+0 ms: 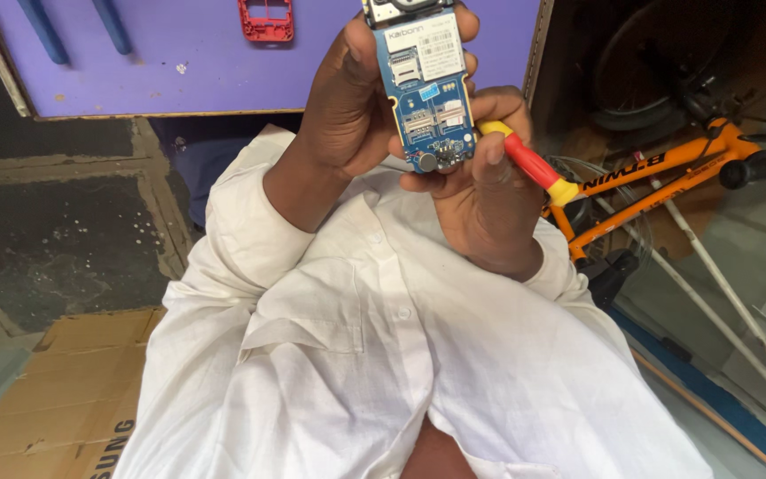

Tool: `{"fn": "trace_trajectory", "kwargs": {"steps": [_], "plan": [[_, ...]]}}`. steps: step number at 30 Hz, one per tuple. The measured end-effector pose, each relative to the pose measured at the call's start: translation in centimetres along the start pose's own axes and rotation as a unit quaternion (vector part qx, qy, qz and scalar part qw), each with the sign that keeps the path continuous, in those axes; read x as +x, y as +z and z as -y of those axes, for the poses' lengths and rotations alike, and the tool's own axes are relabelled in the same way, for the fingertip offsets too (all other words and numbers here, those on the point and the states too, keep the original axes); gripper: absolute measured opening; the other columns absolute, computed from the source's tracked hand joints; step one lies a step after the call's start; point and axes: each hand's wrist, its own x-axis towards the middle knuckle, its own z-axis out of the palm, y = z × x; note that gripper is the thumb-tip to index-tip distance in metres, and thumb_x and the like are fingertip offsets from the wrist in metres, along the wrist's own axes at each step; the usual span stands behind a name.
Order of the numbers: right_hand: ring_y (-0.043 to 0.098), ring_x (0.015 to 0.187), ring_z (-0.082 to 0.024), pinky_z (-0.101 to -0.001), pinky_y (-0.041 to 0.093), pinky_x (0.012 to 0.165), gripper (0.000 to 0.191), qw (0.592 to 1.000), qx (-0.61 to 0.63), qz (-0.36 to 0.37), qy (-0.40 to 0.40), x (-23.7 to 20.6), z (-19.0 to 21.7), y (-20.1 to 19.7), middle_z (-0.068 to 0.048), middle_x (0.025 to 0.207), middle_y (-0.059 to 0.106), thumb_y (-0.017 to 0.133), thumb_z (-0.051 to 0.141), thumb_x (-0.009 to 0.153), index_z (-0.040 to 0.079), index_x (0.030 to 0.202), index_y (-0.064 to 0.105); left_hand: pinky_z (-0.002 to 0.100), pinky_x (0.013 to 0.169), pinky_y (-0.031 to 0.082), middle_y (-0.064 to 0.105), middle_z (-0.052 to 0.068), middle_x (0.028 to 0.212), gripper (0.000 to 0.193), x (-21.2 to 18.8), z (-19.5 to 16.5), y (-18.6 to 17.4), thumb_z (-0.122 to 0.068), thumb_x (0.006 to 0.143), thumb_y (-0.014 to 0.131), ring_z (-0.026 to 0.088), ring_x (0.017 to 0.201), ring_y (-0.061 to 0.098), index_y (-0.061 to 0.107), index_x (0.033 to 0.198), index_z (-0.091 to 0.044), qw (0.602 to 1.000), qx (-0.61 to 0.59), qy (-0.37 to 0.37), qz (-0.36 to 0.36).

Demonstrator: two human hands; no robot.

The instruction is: The person disassembles a red feature phone using a screwdriver, removes the back cover and battery, and places the components on a purple workbench. They then open a small container of white paste and a larger container of brown paste, using a metal tool to scoop some of the brown paste.

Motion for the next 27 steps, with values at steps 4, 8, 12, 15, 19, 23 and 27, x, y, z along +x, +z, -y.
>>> {"fn": "trace_trajectory", "kwargs": {"steps": [4,8,12,15,19,23,27], "plan": [[0.073,0.107,-0.033,-0.0441,0.066,0.083,0.051,1.000,-0.007,0.001,0.000,-0.31,0.27,0.13,-0.021,0.120,0.064,0.068,0.035,0.109,-0.001,0.129,0.038,0.042,0.091,0.064,0.064,0.020,0.131,0.066,0.21,0.01,0.06,-0.050,0.101,0.066,0.027,0.117,0.070,0.055,0.137,0.004,1.000,0.004,0.001,0.008],[0.074,0.106,-0.032,-0.0431,0.066,0.082,0.050,1.000,-0.005,0.009,0.008,-0.51,0.45,0.17,-0.021,0.119,0.064,0.069,0.033,0.108,-0.001,0.129,0.039,0.043,0.093,0.064,0.064,0.020,0.130,0.065,0.23,-0.10,0.27,-0.050,0.101,0.066,0.027,0.118,0.070,0.054,0.137,0.003,1.000,0.007,0.003,0.015],[0.074,0.104,-0.030,-0.0435,0.066,0.082,0.047,1.000,-0.002,0.013,0.007,-0.67,0.42,0.29,-0.021,0.118,0.064,0.069,0.029,0.108,-0.001,0.130,0.039,0.042,0.093,0.064,0.064,0.019,0.130,0.066,0.07,-0.11,0.49,-0.050,0.100,0.066,0.026,0.117,0.071,0.054,0.138,0.003,1.000,0.002,0.004,0.026],[0.074,0.103,-0.030,-0.0428,0.066,0.081,0.046,1.000,-0.013,0.020,0.004,-0.89,0.47,0.40,-0.022,0.117,0.065,0.068,0.028,0.108,0.000,0.130,0.040,0.041,0.093,0.063,0.063,0.019,0.131,0.066,-0.05,-0.11,0.53,-0.049,0.100,0.066,0.026,0.118,0.070,0.053,0.139,0.002,0.999,-0.010,-0.001,0.034],[0.074,0.104,-0.028,-0.0414,0.066,0.082,0.044,1.000,-0.010,0.026,0.003,-1.07,0.53,0.46,-0.019,0.120,0.064,0.067,0.027,0.109,0.000,0.131,0.040,0.041,0.093,0.063,0.062,0.019,0.132,0.067,-0.04,-0.13,0.42,-0.049,0.099,0.067,0.025,0.119,0.070,0.052,0.139,0.002,0.999,-0.015,-0.005,0.039],[0.074,0.102,-0.026,-0.0400,0.066,0.083,0.041,0.999,-0.017,0.029,0.006,-1.02,0.53,0.44,-0.020,0.118,0.065,0.066,0.026,0.111,-0.001,0.129,0.041,0.039,0.097,0.062,0.062,0.017,0.128,0.069,-0.15,-0.15,0.39,-0.050,0.098,0.068,0.024,0.118,0.071,0.054,0.139,0.004,0.999,-0.017,-0.004,0.038],[0.075,0.102,-0.026,-0.0394,0.066,0.082,0.039,0.999,-0.023,0.046,0.001,-0.78,0.43,0.46,-0.021,0.115,0.066,0.064,0.026,0.111,-0.001,0.128,0.042,0.037,0.097,0.062,0.063,0.017,0.130,0.069,-0.20,-0.17,0.43,-0.050,0.097,0.068,0.023,0.117,0.071,0.055,0.137,0.004,0.999,-0.011,-0.003,0.041]]}}
